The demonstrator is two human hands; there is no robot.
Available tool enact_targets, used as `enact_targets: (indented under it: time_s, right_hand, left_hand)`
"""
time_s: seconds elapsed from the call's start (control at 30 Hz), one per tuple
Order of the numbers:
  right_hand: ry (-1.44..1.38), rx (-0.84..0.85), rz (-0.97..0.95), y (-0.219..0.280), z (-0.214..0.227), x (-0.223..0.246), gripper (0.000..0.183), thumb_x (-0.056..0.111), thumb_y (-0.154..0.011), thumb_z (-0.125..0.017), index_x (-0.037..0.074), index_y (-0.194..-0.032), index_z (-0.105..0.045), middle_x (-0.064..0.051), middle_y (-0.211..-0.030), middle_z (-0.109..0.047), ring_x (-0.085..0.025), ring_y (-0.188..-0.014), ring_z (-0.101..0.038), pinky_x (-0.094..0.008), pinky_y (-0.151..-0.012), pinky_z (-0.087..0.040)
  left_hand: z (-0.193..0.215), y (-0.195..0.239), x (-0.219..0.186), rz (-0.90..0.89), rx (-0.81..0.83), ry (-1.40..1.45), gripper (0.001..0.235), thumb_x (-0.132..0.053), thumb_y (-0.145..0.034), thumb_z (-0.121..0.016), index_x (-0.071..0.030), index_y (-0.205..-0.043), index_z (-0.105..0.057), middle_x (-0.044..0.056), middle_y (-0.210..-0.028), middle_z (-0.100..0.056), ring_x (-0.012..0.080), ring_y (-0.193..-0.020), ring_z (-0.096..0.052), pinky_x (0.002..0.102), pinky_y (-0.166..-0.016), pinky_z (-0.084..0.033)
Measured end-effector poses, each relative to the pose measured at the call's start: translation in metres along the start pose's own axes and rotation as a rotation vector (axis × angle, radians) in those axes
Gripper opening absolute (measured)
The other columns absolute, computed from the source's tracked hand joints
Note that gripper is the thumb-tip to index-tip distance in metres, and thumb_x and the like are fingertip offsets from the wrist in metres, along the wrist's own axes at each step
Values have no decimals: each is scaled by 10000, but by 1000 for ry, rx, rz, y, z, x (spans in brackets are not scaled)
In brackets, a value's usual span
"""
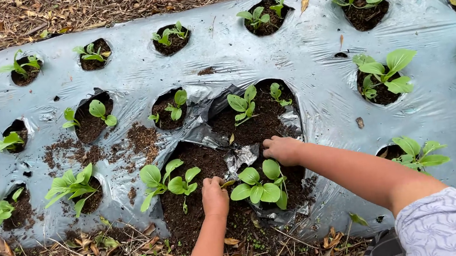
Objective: Tending to small vegetable plants by firming soil and adjusting them within plastic mulch holes
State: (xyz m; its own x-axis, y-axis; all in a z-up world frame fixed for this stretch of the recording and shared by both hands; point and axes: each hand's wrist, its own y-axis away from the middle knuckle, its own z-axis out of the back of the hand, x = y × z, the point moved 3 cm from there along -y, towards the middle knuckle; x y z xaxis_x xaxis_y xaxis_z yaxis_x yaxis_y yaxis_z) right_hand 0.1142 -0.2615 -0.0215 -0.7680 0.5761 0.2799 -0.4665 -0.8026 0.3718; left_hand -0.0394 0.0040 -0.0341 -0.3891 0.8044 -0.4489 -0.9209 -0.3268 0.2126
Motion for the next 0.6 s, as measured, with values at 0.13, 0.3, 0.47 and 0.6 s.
enact_targets:
  time_s: [0.13,0.3,0.47,0.6]
  right_hand:
    - [-26,-35,-110,-4,38,-15,308,86,-919,-622,246,-1172,-694,-25,-1261,-570,-323,-1144,-612,-410,-852,-630]
    - [-174,13,-148,-50,86,13,460,72,-914,-668,248,-1339,-651,10,-1603,-362,-426,-1368,-488,-548,-960,-600]
    - [17,68,-62,-95,45,18,417,228,-973,-636,156,-1384,-641,39,-1626,-391,-380,-1448,-404,-546,-986,-563]
    - [8,74,-26,-56,51,-3,317,165,-999,-589,109,-1294,-690,15,-1404,-610,-323,-1265,-593,-476,-869,-608]
  left_hand:
    - [12,-14,16,106,-60,151,163,-85,-841,-685,-200,-922,-603,39,-1021,-551,355,-970,-687,475,-837,-623]
    - [34,-11,8,119,-117,197,143,-97,-826,-685,-185,-922,-628,70,-960,-588,353,-977,-680,473,-892,-592]
    - [37,0,7,134,-94,253,133,-99,-830,-684,-189,-915,-637,64,-942,-603,335,-965,-691,447,-857,-604]
    - [54,14,-10,140,-74,339,146,-100,-841,-693,-214,-921,-650,24,-949,-607,273,-946,-707,397,-846,-618]
